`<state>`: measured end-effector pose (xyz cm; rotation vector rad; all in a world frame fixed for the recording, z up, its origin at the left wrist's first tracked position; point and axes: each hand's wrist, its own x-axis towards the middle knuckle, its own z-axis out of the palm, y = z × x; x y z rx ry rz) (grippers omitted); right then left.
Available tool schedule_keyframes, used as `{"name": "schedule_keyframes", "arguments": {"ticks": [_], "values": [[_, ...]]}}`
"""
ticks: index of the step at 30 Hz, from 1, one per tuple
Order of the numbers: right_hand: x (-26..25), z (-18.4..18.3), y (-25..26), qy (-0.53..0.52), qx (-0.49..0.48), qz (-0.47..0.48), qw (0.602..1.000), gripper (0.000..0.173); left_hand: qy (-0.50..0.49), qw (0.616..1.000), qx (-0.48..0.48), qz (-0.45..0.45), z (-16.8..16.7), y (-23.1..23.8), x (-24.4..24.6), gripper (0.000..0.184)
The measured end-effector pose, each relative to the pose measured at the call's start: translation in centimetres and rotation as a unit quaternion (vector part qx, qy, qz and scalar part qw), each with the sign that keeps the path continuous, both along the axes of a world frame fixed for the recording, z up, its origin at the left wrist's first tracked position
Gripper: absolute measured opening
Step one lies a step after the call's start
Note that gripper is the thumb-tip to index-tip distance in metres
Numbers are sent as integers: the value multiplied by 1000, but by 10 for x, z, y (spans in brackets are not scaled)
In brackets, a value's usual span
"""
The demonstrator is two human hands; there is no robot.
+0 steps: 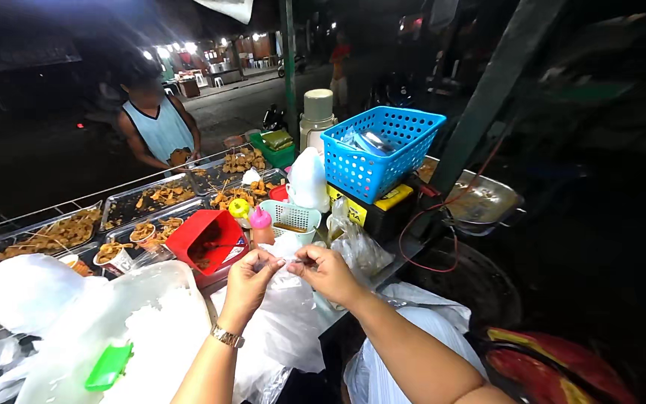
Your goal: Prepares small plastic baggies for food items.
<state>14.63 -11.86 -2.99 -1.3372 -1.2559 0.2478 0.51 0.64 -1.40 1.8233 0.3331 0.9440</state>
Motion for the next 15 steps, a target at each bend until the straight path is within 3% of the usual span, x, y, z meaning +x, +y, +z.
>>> {"name": "schedule_keyframes", "arguments": {"ticks": [3,7,9,10,13,14,15], "values": [[0,-1,1,-18,-8,-22,1000,24,-23,997,-29,-60,-1,-2,0,28],[2,-2,3,19,-8,-44,999,24,-6,977,-158,-147,4,-13,-4,11],[7,-1,5,115,15,-30,993,21,2,970,-196,-146,8,-17,-4,15],[9,1,6,212,40,0,976,19,4,970,-199,-138,10,-17,-3,18],[15,9,3,492,85,113,859,27,-7,971,-199,-131,14,-11,-4,27],[17,10,1,515,84,140,841,29,-21,972,-194,-128,14,-7,-6,22],[18,10,-1,497,75,162,849,30,-31,976,-177,-122,14,-4,-8,15]]}}
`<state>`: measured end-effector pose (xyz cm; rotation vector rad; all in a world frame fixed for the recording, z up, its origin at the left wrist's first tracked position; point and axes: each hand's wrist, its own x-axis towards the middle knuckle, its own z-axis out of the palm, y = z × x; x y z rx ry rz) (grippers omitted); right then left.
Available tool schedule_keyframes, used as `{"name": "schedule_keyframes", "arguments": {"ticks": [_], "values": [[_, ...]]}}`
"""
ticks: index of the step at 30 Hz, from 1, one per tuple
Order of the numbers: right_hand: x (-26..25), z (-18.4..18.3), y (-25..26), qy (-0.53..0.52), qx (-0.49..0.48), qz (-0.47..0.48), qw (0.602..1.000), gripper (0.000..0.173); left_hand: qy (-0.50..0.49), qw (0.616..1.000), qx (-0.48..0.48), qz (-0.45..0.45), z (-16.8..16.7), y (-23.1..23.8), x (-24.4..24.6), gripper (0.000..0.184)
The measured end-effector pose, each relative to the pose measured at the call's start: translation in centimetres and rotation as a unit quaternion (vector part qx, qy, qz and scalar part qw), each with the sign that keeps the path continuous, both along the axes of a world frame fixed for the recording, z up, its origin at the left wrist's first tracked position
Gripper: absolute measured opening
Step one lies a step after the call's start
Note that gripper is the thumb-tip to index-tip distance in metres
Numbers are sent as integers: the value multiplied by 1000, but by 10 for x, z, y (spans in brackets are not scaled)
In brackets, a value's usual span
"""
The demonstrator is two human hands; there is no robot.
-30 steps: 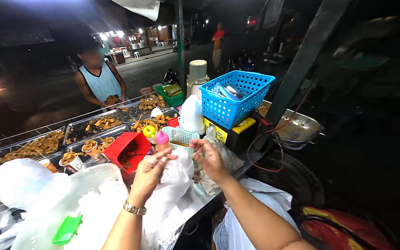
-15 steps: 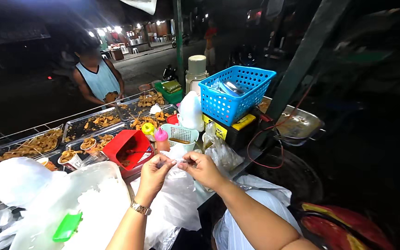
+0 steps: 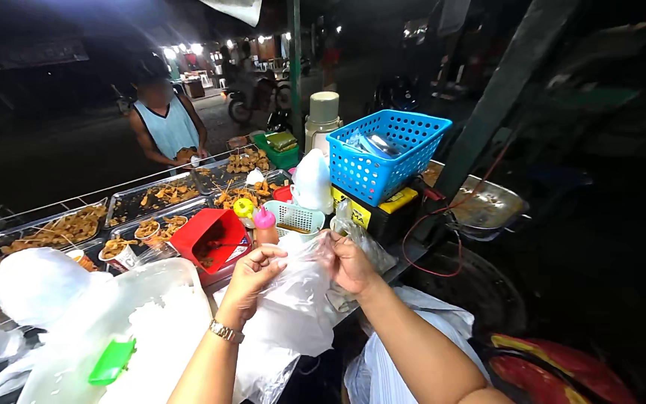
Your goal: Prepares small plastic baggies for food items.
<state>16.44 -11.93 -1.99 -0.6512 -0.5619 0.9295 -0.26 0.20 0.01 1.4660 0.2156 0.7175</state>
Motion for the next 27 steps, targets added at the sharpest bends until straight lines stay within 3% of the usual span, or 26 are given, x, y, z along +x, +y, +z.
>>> {"name": "schedule_keyframes", "arguments": {"ticks": [2,3,5,7,8,10,12,14,16,19,21,23,24,27], "values": [[8,-3,-1,-159,18,5,987,21,4,997,72,27,2,7,-3,18],[15,-4,-1,-270,12,-26,963,17,23,989,135,48,1,11,-5,20],[23,2,-1,-484,-65,-110,866,21,112,947,290,84,1,15,-5,19],[22,21,1,-581,-170,-122,786,29,216,924,307,73,4,9,2,37],[22,27,4,-587,-214,-105,773,34,249,930,263,59,3,6,6,45],[28,26,21,-558,-276,-47,781,41,271,952,136,33,-4,7,15,57],[34,-3,46,-487,-317,-2,814,36,306,951,36,23,-16,9,22,58],[34,-41,64,-377,-356,23,855,25,357,933,-16,36,-25,9,30,52],[36,-57,65,-282,-360,40,888,23,372,926,-40,52,-33,12,37,51],[44,-54,48,-345,-300,62,887,32,375,923,-47,74,-36,13,38,39],[51,-47,37,-455,-237,100,852,73,384,918,-44,87,-38,13,40,27],[44,-43,38,-512,-187,83,834,98,383,919,-53,78,-40,14,40,38],[36,-45,43,-505,-167,45,846,100,379,921,-55,75,-41,14,41,39],[9,-62,61,-438,-149,-108,880,76,376,923,-45,70,-43,13,41,37]]}}
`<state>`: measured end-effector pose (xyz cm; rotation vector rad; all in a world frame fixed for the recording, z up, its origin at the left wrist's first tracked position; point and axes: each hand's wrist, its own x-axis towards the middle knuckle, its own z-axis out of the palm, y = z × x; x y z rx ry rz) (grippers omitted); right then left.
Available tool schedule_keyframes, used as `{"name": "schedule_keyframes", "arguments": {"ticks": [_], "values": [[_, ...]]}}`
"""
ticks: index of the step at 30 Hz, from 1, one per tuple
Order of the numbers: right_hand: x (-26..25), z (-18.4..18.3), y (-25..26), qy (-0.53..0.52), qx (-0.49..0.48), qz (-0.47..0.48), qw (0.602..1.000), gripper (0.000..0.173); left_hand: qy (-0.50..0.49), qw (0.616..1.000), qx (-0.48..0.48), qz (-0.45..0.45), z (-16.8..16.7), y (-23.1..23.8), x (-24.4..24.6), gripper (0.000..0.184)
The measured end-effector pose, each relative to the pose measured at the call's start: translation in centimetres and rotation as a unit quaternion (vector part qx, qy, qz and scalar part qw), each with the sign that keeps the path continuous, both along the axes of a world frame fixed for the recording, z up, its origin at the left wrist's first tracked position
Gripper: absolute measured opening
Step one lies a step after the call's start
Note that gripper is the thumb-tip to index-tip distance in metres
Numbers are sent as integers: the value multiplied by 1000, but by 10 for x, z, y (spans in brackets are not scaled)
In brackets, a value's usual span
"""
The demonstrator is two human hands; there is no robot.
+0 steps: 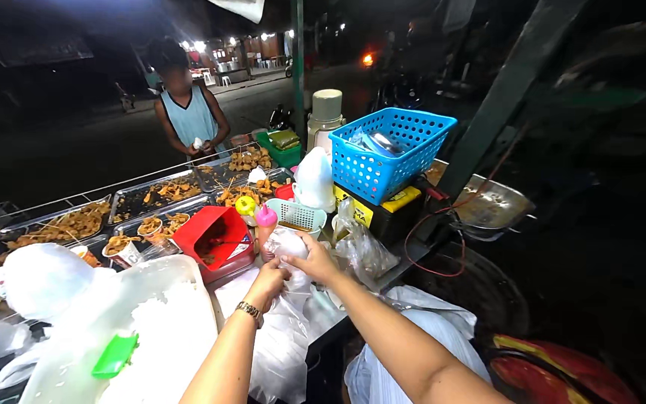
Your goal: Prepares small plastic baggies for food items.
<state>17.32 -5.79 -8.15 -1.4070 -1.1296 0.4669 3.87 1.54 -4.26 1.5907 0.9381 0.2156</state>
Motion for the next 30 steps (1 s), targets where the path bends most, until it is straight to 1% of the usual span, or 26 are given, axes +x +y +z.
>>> {"name": "schedule_keyframes", "arguments": {"ticks": [1,2,4,5,6,7,9,11,12,13,14,16,17,18,19,21,22,23,25,26,28,30], "values": [[-7,-12,4,9,13,-40,999,72,11,1000,18,-3,2,0,-1,38],[-12,-27,7,18,23,-67,997,71,27,998,52,-8,5,0,-3,38],[-16,-52,8,49,35,-92,994,75,74,984,161,-29,16,4,-10,44],[-17,-57,8,63,38,-94,993,77,90,971,219,-34,23,7,-14,45],[-18,-58,8,74,36,-92,992,78,78,962,258,-35,28,8,-19,46],[-19,-57,7,80,26,-86,993,79,49,959,276,-34,32,9,-24,47],[-19,-52,7,86,-1,-65,994,79,-31,965,257,-40,37,9,-34,48],[-14,-44,1,90,-32,-34,995,86,-117,971,199,-56,42,8,-41,51],[-10,-39,-4,83,-27,-30,996,90,-155,970,172,-69,44,7,-43,52],[-7,-33,-9,67,5,-42,997,89,-185,968,149,-86,46,6,-44,53],[-4,-28,-14,42,60,-72,995,82,-204,964,134,-108,48,4,-45,52],[2,-15,-18,-21,189,-130,973,60,-227,953,124,-161,49,-1,-46,50],[3,-5,-21,-45,232,-127,963,55,-236,946,124,-182,49,-4,-46,49],[1,6,-27,-58,239,-98,964,53,-247,940,127,-198,48,-6,-45,48],[-3,19,-35,-55,209,-52,975,50,-259,935,130,-205,47,-7,-44,47],[-12,41,-49,-29,74,36,996,31,-274,930,148,-194,45,-7,-43,46],[-14,46,-51,-30,27,54,998,26,-271,930,171,-181,45,-6,-43,47],[-15,47,-52,-36,7,59,998,24,-255,931,204,-164,45,-4,-43,48],[-16,47,-53,-56,9,31,998,24,-196,939,259,-115,47,-3,-43,48],[-17,47,-52,-63,16,13,998,25,-170,944,268,-90,47,-2,-42,43],[-20,48,-53,-51,16,-4,999,23,-156,952,258,-48,45,-2,-41,24],[-22,48,-52,-31,11,-10,999,22,-185,955,229,-21,42,-2,-40,4]]}}
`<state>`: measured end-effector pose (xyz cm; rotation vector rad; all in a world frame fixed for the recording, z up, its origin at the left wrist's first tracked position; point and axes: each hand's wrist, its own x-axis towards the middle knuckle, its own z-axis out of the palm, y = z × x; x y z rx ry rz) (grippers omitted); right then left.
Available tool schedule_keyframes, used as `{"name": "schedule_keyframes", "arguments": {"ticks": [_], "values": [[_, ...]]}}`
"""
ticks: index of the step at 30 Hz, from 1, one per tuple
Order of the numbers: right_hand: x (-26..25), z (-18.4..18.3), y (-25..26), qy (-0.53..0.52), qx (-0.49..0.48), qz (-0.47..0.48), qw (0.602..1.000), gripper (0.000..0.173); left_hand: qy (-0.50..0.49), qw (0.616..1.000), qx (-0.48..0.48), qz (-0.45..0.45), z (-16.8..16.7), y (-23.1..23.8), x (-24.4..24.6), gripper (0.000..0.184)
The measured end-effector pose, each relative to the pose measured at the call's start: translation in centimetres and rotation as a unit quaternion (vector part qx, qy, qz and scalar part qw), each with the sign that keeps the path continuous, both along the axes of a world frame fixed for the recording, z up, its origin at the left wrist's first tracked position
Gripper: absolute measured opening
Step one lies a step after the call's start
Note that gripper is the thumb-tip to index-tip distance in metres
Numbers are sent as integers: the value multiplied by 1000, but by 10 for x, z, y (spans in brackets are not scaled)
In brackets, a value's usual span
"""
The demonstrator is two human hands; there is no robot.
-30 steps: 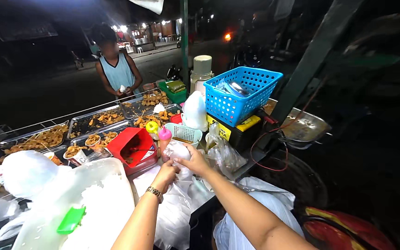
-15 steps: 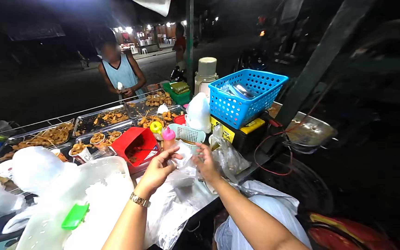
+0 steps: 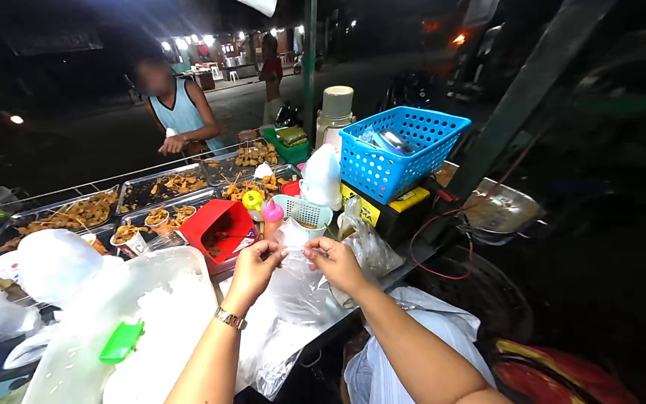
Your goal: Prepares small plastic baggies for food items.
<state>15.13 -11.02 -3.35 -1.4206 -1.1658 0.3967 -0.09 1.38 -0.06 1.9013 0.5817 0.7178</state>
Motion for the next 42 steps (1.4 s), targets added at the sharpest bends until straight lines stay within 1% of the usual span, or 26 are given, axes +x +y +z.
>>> {"name": "schedule_keyframes", "arguments": {"ticks": [1,6,8,13,14,17,18,20,21,23,24,26,29,30,31,32,33,34,35,36,37,38,39,40,41,42], "values": [[0,-1,1,1,1,-4,1000,22,-19,1000,-24,-6,-1,-1,1,3],[-1,-6,5,-7,-14,-23,1000,26,-138,978,-132,-83,-7,-9,4,19],[-1,-7,6,-2,-12,-32,999,26,-132,975,-162,-75,-4,-14,5,24],[-2,-7,5,12,-6,-26,1000,26,-77,982,-169,-40,2,-20,5,8],[-3,-7,6,13,-5,-27,1000,26,-72,983,-164,-38,2,-20,6,9],[-2,-7,7,10,3,-31,999,27,-58,985,-158,-37,0,-20,7,20],[-2,-8,7,8,5,-32,999,27,-59,985,-159,-40,-1,-20,7,21],[-1,-8,7,6,9,-38,999,27,-62,982,-167,-55,-1,-19,7,14],[-2,-8,7,5,9,-37,999,27,-67,980,-180,-61,-1,-19,6,16],[-3,-7,6,2,8,-34,999,28,-78,976,-199,-46,-1,-20,8,30],[-4,-7,6,1,8,-34,999,28,-82,975,-205,-38,1,-22,8,31],[-5,-6,5,-7,8,-40,999,28,-81,974,-210,-31,3,-25,8,27],[-3,-9,7,4,28,-55,998,27,-67,976,-207,-30,4,-28,9,5],[-3,-10,9,35,38,-53,997,27,-71,975,-206,-42,2,-28,9,10],[-3,-8,9,93,51,-40,994,25,-81,974,-203,-67,-1,-25,8,16],[-3,-5,9,183,69,-13,981,24,-101,969,-203,-99,-5,-23,7,22],[-3,-1,9,292,85,22,952,23,-129,960,-211,-131,-7,-21,5,24],[-3,4,7,397,95,56,911,24,-157,948,-226,-158,-8,-19,3,21],[0,6,5,466,104,86,874,27,-187,935,-249,-170,-7,-18,1,18],[3,5,4,491,112,121,855,29,-211,925,-266,-172,-6,-17,0,15],[6,3,1,476,124,164,855,28,-227,919,-273,-170,-3,-16,0,13],[10,1,0,428,136,196,872,26,-230,923,-261,-164,1,-15,-1,14],[17,0,-1,348,141,203,905,24,-225,932,-236,-157,2,-12,-2,13],[23,1,-2,241,135,181,944,21,-214,946,-198,-141,2,-7,-3,11],[28,4,-2,106,104,134,980,19,-189,966,-133,-118,0,-3,-3,13],[29,11,-2,-23,48,82,995,23,-143,984,-43,-93,-2,1,-3,21]]}}
